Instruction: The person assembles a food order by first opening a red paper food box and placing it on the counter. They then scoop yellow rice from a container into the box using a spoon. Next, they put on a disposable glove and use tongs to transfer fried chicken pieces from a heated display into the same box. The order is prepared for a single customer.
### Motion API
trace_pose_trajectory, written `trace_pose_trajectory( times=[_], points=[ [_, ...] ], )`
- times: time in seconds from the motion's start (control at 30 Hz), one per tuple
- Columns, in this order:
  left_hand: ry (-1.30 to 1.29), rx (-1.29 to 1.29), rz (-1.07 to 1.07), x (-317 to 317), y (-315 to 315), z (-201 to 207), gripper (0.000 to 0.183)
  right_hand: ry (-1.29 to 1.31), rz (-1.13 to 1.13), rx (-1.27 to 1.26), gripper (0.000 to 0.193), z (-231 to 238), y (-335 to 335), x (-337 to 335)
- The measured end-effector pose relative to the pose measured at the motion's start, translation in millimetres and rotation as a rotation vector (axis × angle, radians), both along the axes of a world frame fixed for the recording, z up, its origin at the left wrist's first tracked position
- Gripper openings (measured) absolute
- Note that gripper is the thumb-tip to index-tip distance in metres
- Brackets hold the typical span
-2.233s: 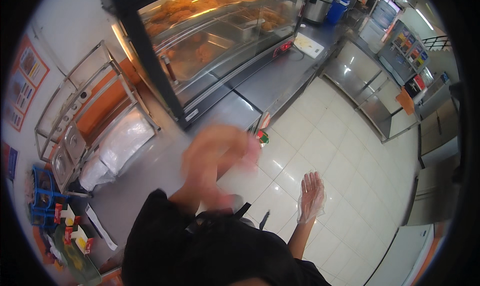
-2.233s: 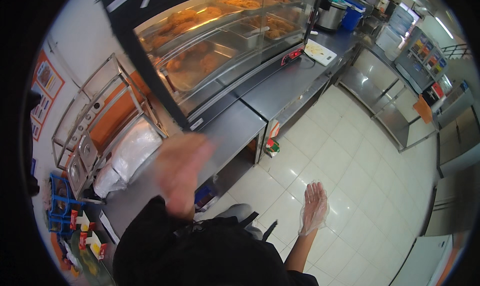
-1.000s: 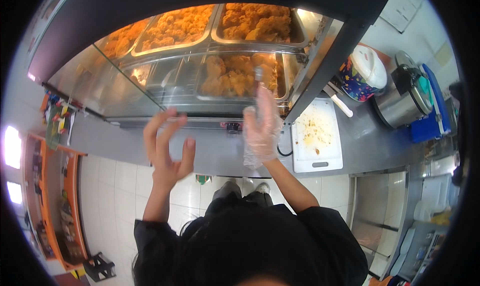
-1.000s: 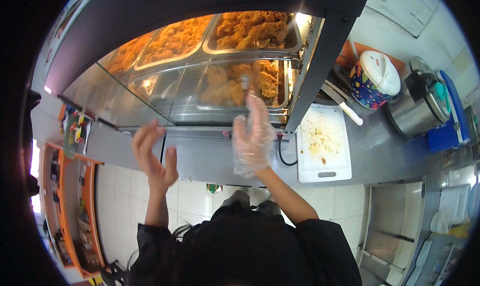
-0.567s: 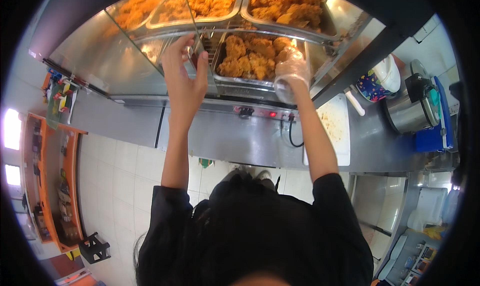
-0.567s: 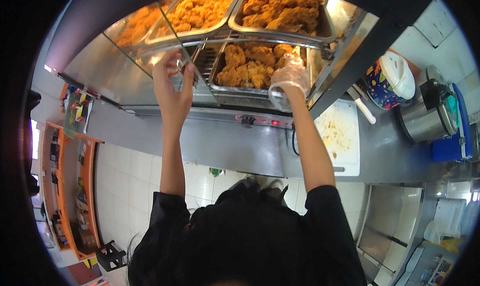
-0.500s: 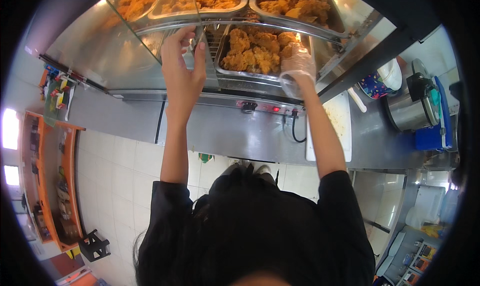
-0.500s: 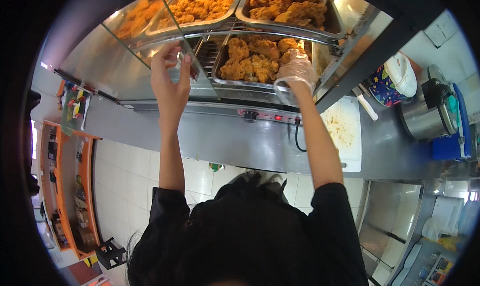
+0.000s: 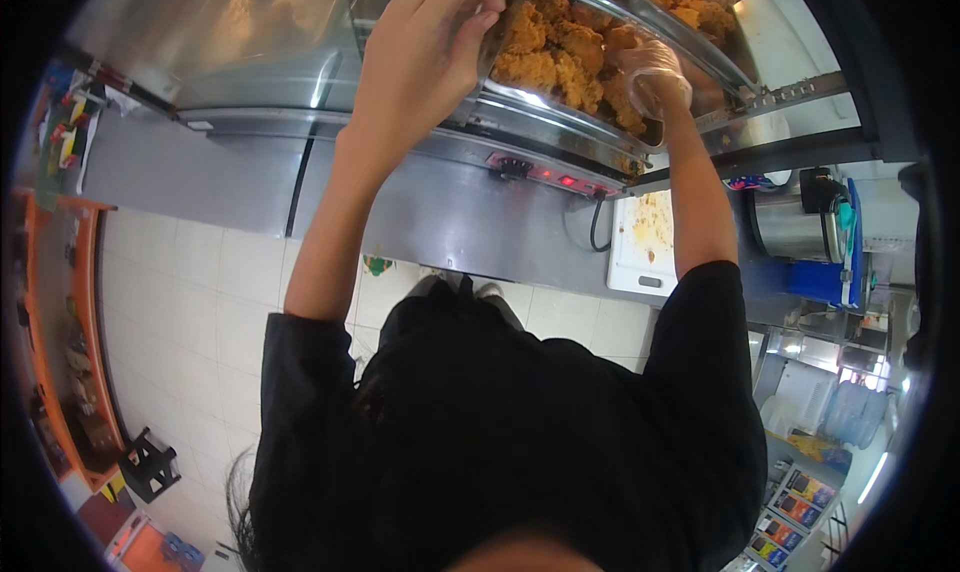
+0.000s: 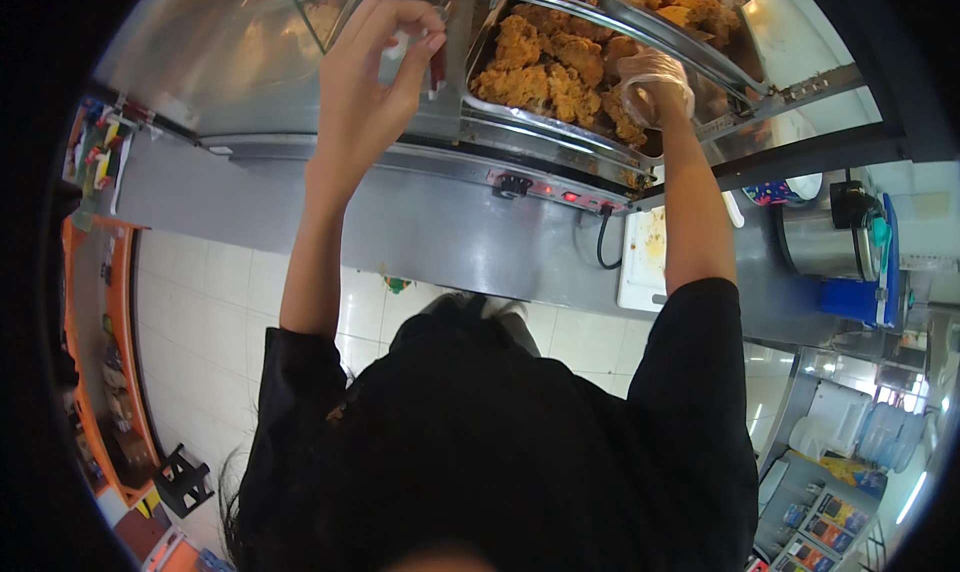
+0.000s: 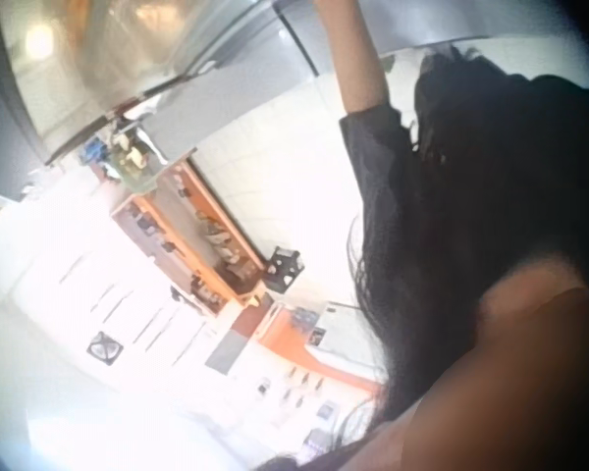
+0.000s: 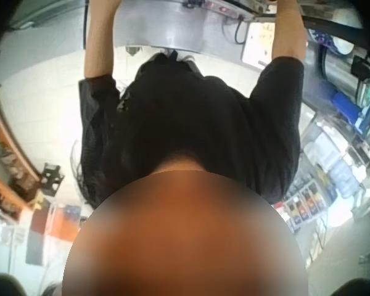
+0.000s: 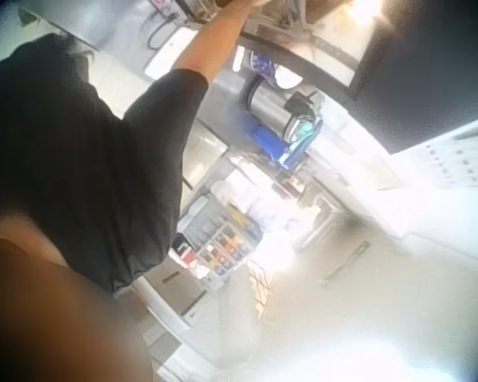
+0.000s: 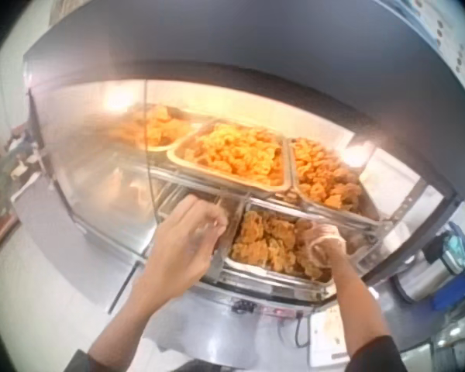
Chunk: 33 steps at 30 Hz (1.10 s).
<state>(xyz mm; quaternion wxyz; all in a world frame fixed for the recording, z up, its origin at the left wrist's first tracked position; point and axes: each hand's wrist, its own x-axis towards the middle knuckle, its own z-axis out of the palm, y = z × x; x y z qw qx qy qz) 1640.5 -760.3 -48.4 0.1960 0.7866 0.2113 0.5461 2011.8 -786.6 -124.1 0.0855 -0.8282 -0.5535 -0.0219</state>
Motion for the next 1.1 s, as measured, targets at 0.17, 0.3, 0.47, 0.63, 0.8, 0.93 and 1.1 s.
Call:
trace_pose_trajectory(
  times=[0.17,0.3,0.47,0.63,0.8,0.93,1.1],
  points=[
    [-0.055,0.000,0.014,2,-1,-3,0.011,1.026,-0.165,0.601,0.036,50,-32,-52],
    [-0.074,0.093,0.098,7,-1,-6,0.012,2.107,-0.028,0.598,0.044,47,-90,-90],
    [-0.031,0.115,0.179,1,-3,-9,0.014,2.462,0.192,0.597,0.050,9,-163,-117],
    [0.005,0.126,0.241,-3,-3,-15,0.012,2.346,-0.150,0.841,0.051,-13,-271,-113],
    [-0.049,0.001,0.283,-1,0,-27,0.007,2.339,-0.089,1.070,0.055,-16,-305,-44],
    [-0.095,0.018,0.348,1,0,-30,0.007,2.484,0.202,0.934,0.052,-12,-304,21],
    [-0.089,-0.089,0.570,7,-11,-25,0.010,2.255,-0.104,0.763,0.047,-27,-295,104]
  ],
)
